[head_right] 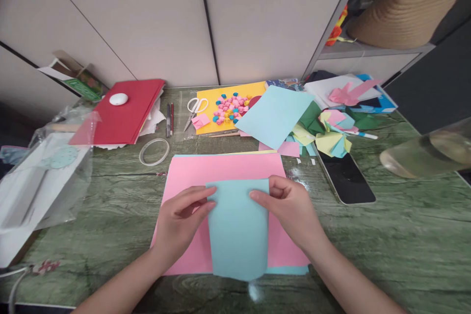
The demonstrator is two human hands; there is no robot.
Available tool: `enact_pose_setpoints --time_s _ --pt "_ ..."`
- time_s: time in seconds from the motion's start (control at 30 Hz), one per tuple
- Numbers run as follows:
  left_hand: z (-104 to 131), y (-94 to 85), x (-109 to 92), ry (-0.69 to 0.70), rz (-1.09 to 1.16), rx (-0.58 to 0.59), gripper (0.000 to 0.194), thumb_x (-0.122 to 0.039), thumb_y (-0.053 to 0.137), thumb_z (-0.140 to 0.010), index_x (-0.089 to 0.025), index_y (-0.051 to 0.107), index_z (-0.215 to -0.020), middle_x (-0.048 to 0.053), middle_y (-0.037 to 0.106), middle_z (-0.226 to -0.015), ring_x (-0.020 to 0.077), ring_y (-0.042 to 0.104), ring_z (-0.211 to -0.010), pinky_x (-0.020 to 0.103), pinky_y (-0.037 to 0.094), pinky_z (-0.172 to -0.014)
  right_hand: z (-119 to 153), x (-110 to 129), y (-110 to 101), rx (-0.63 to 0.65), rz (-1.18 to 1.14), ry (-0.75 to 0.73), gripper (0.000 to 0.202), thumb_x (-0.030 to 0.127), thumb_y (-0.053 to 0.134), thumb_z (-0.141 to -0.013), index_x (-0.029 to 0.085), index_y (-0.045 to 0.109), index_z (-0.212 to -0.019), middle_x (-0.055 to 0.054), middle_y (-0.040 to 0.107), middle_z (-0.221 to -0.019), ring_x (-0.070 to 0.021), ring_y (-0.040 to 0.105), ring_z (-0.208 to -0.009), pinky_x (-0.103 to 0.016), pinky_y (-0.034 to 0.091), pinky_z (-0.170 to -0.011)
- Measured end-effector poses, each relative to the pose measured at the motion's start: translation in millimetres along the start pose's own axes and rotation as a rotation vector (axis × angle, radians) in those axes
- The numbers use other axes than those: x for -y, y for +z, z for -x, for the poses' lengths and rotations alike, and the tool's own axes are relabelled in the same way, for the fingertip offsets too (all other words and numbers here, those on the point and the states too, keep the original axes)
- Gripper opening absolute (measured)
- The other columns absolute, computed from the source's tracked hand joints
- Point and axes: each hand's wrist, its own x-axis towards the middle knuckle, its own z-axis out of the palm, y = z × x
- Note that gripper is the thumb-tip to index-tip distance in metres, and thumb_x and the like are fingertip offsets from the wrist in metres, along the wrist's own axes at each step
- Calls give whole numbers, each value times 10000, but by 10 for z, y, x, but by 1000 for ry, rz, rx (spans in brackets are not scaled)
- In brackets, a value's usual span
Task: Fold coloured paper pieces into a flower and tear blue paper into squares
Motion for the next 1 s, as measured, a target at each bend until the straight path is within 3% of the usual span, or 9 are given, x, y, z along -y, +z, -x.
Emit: enact_pose_setpoints --time_s 0.3,0.6,1.0 --pt "-19 12 -15 -42 12 -24 205 -147 649 -712 -213 711 -896 55 680 -841 130 608 -711 191 507 -551 -29 45 -63 10 -206 57 231 383 685 -668 173 598 -622 4 541 -554 -99 502 -519 -210 448 -488" --pt "-4 20 -32 5 20 -33 211 -129 652 -709 -216 711 -892 44 682 -826 119 611 -707 178 514 -560 -16 26 -76 -22 -109 -11 264 386 666 -688 179 559 -564 25 510 -502 -94 478 -491 -211 425 -480" --pt "-13 14 -54 18 27 0 211 -122 648 -707 -208 709 -889 47 678 -815 115 598 -659 184 503 -531 -24 24 -73 -33 -180 -21 185 361 643 -723 197 599 -649 14 538 -551 -104 489 -523 -225 437 -507"
